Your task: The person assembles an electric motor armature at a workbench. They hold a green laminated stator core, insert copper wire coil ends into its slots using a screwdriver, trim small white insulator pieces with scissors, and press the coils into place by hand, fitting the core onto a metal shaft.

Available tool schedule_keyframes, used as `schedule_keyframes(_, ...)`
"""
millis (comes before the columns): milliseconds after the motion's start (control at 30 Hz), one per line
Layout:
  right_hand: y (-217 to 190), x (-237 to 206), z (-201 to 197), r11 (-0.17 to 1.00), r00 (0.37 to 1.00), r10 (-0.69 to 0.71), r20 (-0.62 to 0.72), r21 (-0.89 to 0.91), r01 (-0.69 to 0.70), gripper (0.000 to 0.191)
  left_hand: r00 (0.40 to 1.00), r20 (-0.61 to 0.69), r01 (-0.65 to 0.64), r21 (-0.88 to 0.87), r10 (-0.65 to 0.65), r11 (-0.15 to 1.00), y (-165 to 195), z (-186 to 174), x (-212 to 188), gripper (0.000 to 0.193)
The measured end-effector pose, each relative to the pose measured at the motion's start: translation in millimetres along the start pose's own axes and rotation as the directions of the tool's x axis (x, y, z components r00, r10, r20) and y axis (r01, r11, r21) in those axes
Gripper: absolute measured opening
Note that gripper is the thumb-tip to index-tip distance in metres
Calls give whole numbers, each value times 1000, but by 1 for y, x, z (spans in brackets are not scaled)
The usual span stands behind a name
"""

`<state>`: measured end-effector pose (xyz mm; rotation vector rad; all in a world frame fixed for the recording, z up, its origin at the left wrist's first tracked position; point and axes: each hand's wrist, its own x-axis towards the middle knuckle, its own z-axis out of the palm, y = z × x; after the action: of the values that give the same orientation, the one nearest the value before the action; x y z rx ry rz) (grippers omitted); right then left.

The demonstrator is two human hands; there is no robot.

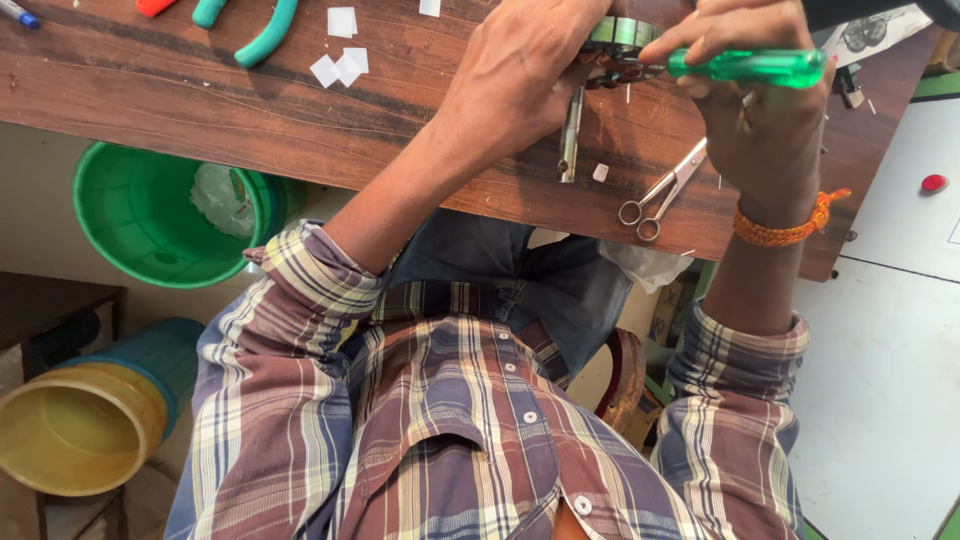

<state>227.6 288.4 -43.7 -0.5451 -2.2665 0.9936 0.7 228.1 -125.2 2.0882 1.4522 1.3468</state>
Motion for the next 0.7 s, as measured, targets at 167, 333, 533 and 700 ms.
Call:
schedule_keyframes(167, -5, -3, 11, 943, 982, -183, -40, -291, 164, 22, 998, -42, -48, -53, 45, 997, 6, -5, 0, 36)
schedule_keyframes(333, -3, -27, 20, 987, 982, -144, -125, -88, 133, 19, 998, -23, -58, 6, 58, 998, 10, -1, -14, 37)
schedule_keyframes(533, 13, -64, 11, 930, 881, -132, -455, 250, 269, 35, 999, -17, 48, 64, -47, 997, 14, 9, -27, 36)
schedule_keyframes(700, 26, -93, 19, 947, 816, -17, -577, 253, 199, 44, 998, -56, 28, 99, -22, 995, 26, 17, -29, 40)
